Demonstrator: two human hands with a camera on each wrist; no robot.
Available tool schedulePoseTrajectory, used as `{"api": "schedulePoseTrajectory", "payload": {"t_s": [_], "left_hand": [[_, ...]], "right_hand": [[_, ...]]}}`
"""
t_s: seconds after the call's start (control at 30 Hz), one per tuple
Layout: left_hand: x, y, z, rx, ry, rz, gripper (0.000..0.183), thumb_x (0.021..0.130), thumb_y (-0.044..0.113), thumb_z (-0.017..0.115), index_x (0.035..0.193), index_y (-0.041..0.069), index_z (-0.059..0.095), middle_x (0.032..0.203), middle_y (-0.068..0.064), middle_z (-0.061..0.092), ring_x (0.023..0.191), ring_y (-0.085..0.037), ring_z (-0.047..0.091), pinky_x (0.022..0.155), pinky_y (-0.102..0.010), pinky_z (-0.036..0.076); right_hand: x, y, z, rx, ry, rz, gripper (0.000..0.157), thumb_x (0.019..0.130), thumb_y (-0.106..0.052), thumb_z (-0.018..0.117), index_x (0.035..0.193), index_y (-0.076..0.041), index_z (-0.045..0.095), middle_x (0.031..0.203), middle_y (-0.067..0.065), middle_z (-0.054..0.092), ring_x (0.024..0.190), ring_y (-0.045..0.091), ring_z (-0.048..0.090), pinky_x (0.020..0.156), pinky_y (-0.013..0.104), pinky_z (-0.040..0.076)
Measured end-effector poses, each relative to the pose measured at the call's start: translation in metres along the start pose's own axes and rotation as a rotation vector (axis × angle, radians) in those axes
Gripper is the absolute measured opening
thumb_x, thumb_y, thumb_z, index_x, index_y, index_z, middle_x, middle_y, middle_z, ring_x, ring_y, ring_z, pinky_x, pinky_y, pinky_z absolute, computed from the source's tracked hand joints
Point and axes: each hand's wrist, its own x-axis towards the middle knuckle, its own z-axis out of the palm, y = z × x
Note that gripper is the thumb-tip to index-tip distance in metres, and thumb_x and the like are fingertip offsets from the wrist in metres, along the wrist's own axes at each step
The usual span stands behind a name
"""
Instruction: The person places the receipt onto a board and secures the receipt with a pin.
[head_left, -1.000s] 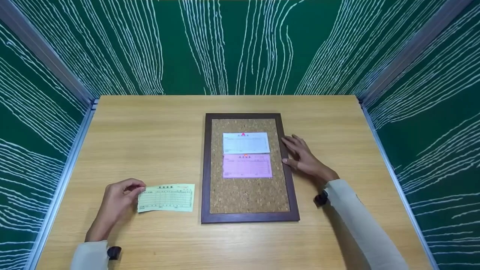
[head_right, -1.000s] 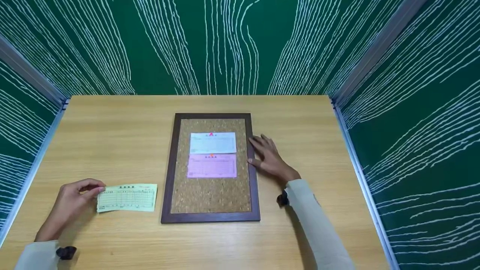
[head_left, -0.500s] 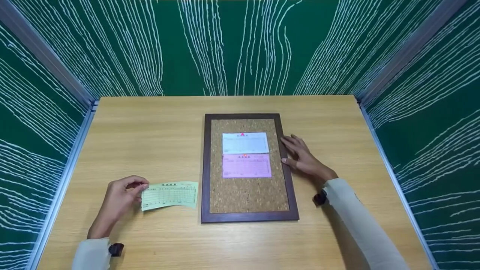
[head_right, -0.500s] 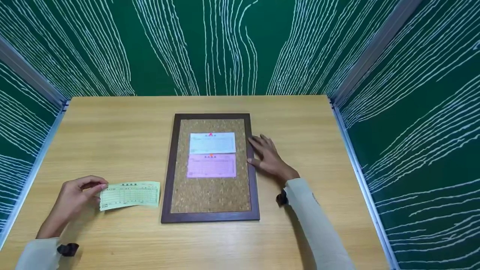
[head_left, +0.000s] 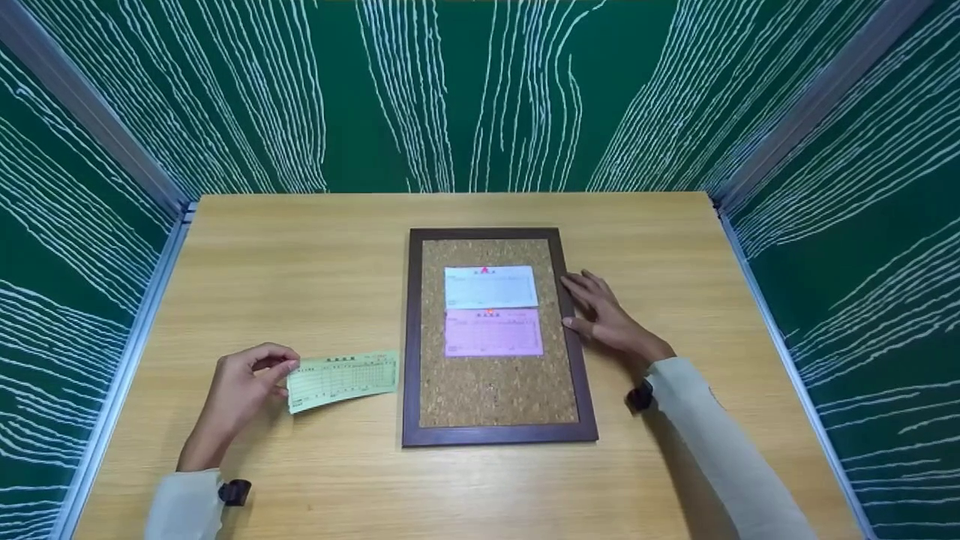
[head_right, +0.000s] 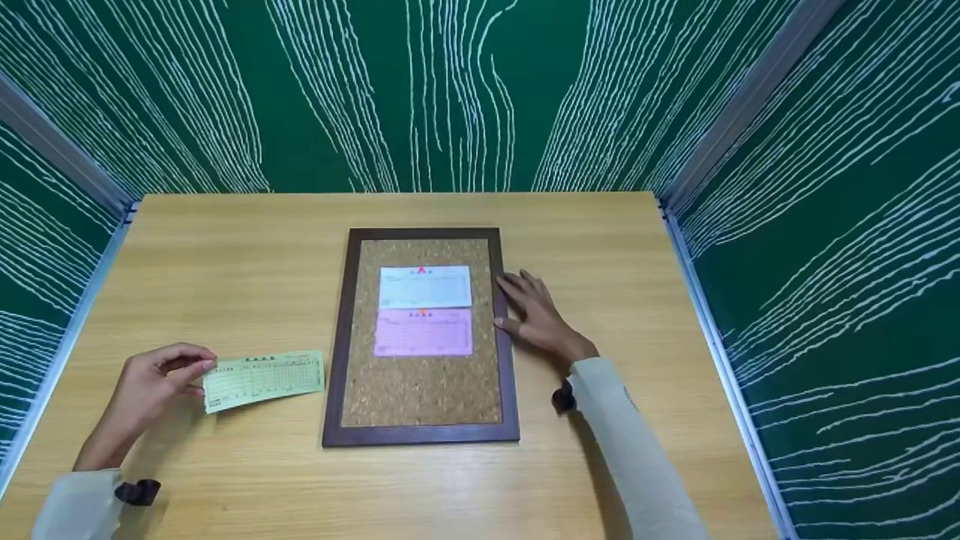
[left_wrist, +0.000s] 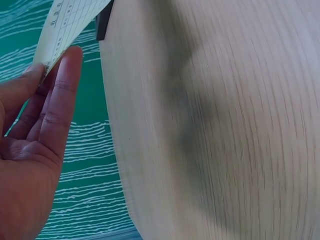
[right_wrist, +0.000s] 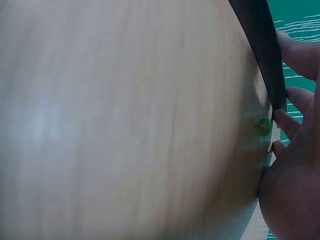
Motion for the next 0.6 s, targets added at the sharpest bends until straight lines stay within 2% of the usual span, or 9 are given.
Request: {"api": "schedulePoseTrajectory", "payload": {"t_s": [0.27, 0.6], "left_hand": [[0.0018, 0.0029, -0.0005, -0.043, 0.01, 0.002, 0.012, 0.106, 0.004, 0.074, 0.115, -0.001, 0.079, 0.11, -0.018, 0.076, 0.094, -0.011, 0.072, 0.073, -0.039, 0.068], [0.0045, 0.0099, 0.0002, -0.046, 0.015, -0.002, 0.012, 0.105, 0.004, 0.074, 0.115, -0.001, 0.079, 0.11, -0.018, 0.075, 0.095, -0.013, 0.072, 0.074, -0.039, 0.068]], "right_hand": [[0.0002, 0.0001, 0.0006, 0.005, 0.003, 0.005, 0.081, 0.106, -0.028, 0.074, 0.174, -0.011, 0.033, 0.181, 0.02, 0.022, 0.169, 0.044, 0.001, 0.129, 0.076, 0.003], [-0.0006, -0.0017, 0.0003, 0.004, 0.003, 0.024, 0.08, 0.106, -0.03, 0.073, 0.174, -0.011, 0.033, 0.181, 0.02, 0.022, 0.169, 0.045, 0.0, 0.129, 0.076, -0.001]]}}
